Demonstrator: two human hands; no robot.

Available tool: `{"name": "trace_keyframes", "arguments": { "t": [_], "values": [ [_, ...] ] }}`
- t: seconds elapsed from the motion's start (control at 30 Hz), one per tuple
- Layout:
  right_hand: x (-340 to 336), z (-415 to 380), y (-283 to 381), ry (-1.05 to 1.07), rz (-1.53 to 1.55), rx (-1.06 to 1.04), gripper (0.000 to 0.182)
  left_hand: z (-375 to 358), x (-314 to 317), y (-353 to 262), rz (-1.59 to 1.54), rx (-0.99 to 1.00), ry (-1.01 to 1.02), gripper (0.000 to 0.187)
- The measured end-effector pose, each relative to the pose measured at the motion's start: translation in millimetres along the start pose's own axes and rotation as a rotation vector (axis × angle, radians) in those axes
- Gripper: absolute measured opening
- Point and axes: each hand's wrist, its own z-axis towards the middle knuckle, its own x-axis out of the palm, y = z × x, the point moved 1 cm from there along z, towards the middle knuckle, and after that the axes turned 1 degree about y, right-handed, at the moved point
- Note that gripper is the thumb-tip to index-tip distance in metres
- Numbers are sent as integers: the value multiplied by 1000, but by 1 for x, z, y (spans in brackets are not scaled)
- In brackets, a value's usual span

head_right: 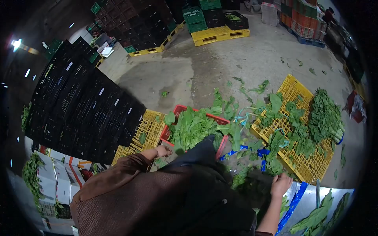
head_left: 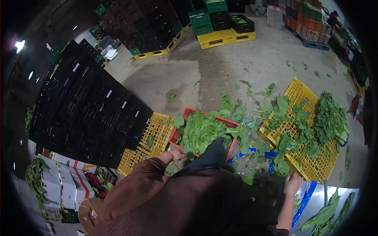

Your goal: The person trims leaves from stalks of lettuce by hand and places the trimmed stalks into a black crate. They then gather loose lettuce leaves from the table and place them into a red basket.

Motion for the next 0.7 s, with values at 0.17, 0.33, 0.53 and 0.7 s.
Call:
{"name": "trace_keyframes", "arguments": {
  "t": [0.17,0.33,0.53,0.7],
  "values": [
    [0,-1,6,-104,21,-9,13,5,10,8,-56,40,-16,26],
    [-5,-1,9,-80,23,4,13,-15,14,19,72,34,-106,26],
    [-11,-5,12,-100,40,-24,14,-34,4,60,384,56,-342,36],
    [-3,-2,5,-74,65,-5,14,-62,-3,20,207,-83,-372,26]
  ]
}}
